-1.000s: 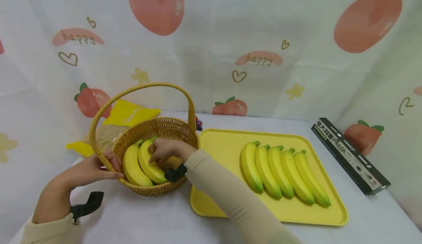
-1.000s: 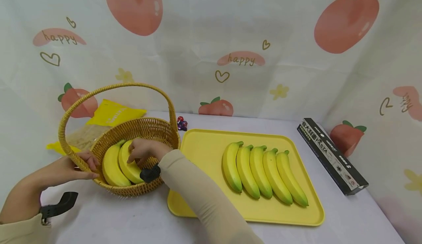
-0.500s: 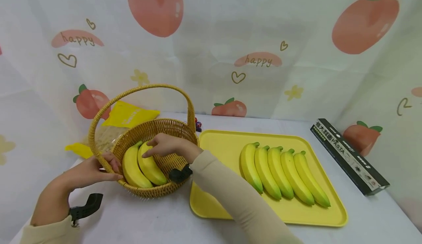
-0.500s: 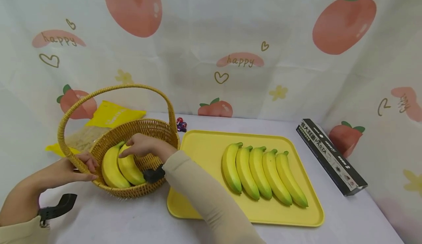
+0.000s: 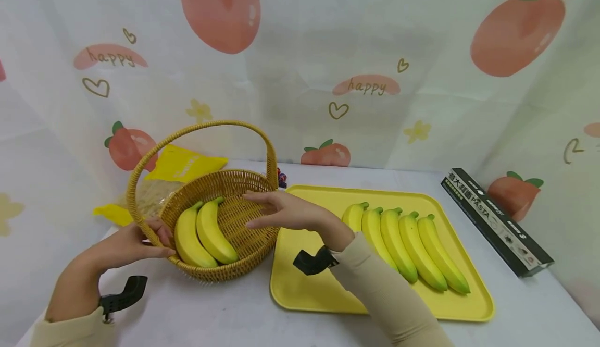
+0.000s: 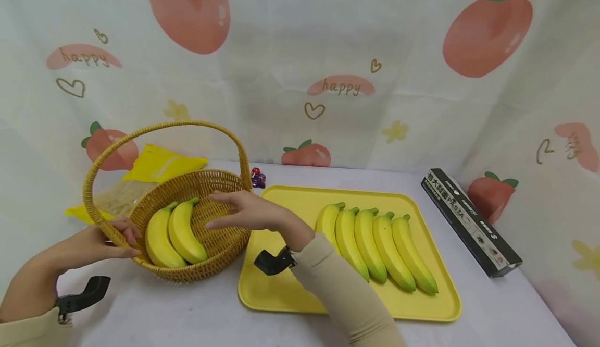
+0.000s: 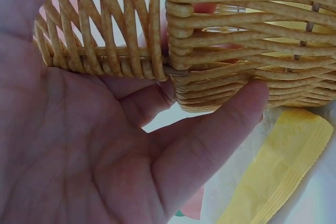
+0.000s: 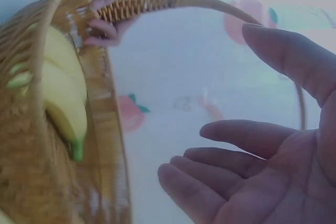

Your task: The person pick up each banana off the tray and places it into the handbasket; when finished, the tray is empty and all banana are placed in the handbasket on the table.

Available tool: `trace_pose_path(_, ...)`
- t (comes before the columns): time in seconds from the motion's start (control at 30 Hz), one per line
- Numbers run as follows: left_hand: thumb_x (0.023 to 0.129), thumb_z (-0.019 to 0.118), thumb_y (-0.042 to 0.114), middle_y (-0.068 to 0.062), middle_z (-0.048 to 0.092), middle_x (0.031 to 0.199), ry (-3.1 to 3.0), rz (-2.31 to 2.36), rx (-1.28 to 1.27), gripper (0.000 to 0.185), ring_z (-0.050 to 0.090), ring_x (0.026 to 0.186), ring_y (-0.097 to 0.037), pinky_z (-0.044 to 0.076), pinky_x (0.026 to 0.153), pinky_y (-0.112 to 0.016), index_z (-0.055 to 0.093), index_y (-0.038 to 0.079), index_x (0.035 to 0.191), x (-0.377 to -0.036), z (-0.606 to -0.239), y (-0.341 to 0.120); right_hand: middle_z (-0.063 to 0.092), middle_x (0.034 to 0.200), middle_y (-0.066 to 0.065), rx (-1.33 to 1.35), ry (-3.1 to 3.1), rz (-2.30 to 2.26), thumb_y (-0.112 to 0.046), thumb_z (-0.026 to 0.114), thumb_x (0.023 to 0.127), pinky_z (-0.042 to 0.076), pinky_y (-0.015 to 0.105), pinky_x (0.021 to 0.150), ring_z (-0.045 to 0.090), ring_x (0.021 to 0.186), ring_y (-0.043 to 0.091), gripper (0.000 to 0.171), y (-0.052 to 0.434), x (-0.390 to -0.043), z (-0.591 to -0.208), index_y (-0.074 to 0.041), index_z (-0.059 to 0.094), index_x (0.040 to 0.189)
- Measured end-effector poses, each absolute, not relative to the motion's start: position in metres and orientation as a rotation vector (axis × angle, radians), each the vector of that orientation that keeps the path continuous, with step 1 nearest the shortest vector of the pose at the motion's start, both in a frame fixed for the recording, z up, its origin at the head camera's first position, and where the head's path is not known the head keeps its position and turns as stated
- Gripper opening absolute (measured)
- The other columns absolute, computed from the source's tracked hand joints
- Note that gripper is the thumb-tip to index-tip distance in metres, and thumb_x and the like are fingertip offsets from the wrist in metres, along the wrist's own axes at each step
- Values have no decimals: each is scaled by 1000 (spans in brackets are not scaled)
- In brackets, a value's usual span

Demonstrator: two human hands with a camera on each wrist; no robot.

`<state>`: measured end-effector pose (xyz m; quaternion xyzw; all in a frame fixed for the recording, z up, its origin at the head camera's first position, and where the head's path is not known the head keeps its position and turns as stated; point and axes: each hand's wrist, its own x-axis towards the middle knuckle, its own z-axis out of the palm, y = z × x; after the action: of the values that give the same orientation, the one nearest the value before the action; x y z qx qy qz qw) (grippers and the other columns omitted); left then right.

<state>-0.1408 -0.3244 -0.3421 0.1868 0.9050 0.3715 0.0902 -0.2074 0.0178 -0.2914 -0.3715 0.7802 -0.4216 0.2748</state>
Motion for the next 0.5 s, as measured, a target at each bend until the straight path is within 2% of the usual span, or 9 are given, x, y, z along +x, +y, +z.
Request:
trace_pose_path(0.23,84,68,16,-6,59,88,2696,1087,524,13,49,80,-4,47,66,-22,57,8,82,-140,-341,-324,23,155,2,-1019,2169,-1250,-22,63,89,26,37,113,19,143,15,70,65,-202,-304,-10,25,147)
trace_pose_path(0.5,84,68,15,-6,59,87,2695,1095,524,14,49,79,-4,46,65,-22,56,8,82,-140,-343,-323,20,155,8,-869,2239,-1360,-27,64,88,23,44,113,17,143,28,74,114,-194,-324,-8,23,147)
